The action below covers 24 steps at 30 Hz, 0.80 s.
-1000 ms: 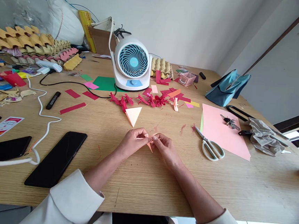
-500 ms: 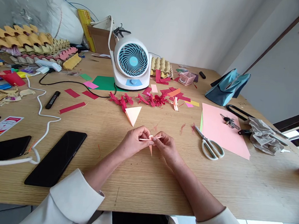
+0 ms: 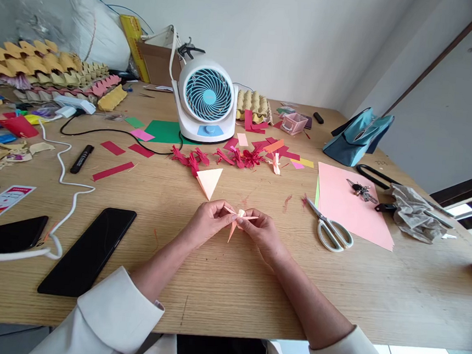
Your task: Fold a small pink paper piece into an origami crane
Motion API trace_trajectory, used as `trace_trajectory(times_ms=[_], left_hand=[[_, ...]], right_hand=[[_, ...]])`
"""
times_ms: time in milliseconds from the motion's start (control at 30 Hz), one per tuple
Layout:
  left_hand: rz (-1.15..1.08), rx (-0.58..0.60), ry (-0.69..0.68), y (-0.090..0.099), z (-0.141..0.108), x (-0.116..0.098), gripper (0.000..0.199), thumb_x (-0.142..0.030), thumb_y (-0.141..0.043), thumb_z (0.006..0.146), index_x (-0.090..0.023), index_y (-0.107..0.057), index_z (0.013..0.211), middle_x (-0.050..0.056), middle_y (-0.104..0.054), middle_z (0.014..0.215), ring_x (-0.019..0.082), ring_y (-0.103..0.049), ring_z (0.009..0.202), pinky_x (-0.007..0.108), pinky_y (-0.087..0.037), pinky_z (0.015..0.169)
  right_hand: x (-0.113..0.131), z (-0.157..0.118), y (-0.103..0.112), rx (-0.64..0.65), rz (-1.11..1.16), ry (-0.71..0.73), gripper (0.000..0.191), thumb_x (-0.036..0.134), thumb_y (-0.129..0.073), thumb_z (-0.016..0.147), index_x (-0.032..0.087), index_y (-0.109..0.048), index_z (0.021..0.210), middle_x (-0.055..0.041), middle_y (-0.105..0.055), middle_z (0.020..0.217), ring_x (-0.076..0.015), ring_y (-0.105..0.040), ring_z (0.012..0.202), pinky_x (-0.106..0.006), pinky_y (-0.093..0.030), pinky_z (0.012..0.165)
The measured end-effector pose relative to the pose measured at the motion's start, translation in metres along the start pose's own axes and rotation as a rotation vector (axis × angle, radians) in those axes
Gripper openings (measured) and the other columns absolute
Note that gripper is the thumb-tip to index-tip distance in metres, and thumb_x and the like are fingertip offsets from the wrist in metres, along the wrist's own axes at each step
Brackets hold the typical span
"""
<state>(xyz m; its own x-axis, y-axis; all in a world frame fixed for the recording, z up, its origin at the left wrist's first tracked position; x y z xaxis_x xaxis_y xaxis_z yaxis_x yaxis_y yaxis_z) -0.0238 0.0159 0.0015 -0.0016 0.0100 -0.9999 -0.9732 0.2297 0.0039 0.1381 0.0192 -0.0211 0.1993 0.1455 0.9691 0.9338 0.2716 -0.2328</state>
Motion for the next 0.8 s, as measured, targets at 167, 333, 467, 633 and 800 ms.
trace_trajectory(times_ms=[167,333,467,633,800], left_hand=[[0.004,-0.014,0.002,0.0,0.0,0.002,0.029,-0.042,-0.068,0.08,-0.013,-0.067,0.078,0.001,-0.064,0.07,0.012,-0.059,0.067,0.024,-0.05,0.067],[0.049,-0.021,-0.031,-0.001,0.001,0.005,0.025,-0.037,-0.065,0.082,-0.014,-0.061,0.073,0.0,-0.063,0.068,0.012,-0.059,0.065,0.024,-0.05,0.065],[0.113,-0.053,-0.054,-0.001,0.001,0.009,0.024,-0.035,-0.064,0.082,-0.015,-0.056,0.07,-0.001,-0.062,0.066,0.012,-0.061,0.065,0.024,-0.051,0.065],[0.085,-0.056,-0.011,-0.004,-0.001,0.006,0.024,-0.036,-0.063,0.082,-0.016,-0.057,0.071,-0.001,-0.061,0.065,0.012,-0.06,0.064,0.023,-0.051,0.062],[0.018,-0.086,0.078,-0.005,-0.003,-0.001,0.031,-0.042,-0.054,0.088,-0.015,-0.06,0.073,0.002,-0.064,0.071,0.013,-0.063,0.068,0.023,-0.053,0.062]], right_hand=[[0.0,0.0,0.002,0.006,-0.039,0.006,0.034,0.047,-0.08,0.067,0.019,-0.061,0.074,0.0029,-0.059,0.067,-0.0109,-0.049,0.063,-0.025,-0.034,0.063],[0.002,-0.002,0.0,0.024,-0.036,-0.021,0.035,0.048,-0.079,0.069,0.019,-0.061,0.076,0.0028,-0.059,0.068,-0.0108,-0.05,0.065,-0.025,-0.035,0.064],[0.001,-0.002,0.0,0.037,-0.042,-0.044,0.036,0.05,-0.078,0.069,0.019,-0.062,0.077,0.0024,-0.059,0.069,-0.0114,-0.052,0.065,-0.026,-0.037,0.066],[-0.001,0.0,0.0,0.028,-0.045,-0.032,0.037,0.052,-0.078,0.069,0.019,-0.061,0.074,0.0025,-0.059,0.067,-0.0115,-0.052,0.064,-0.026,-0.038,0.065],[0.004,-0.004,-0.002,-0.002,-0.018,-0.075,0.037,0.049,-0.081,0.066,0.018,-0.062,0.072,0.0036,-0.058,0.062,-0.0099,-0.05,0.06,-0.025,-0.036,0.063]])
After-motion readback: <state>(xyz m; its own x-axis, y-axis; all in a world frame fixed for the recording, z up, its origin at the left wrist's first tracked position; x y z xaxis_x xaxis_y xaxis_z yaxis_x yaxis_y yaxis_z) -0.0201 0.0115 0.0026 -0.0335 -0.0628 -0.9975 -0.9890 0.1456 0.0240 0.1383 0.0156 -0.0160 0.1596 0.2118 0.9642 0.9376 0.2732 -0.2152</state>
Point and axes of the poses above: each hand's wrist, its own z-axis towards the middle knuckle, its own y-axis out of the back of the hand, x = y × z, the point moved 1 cm from there along z, towards the middle knuckle
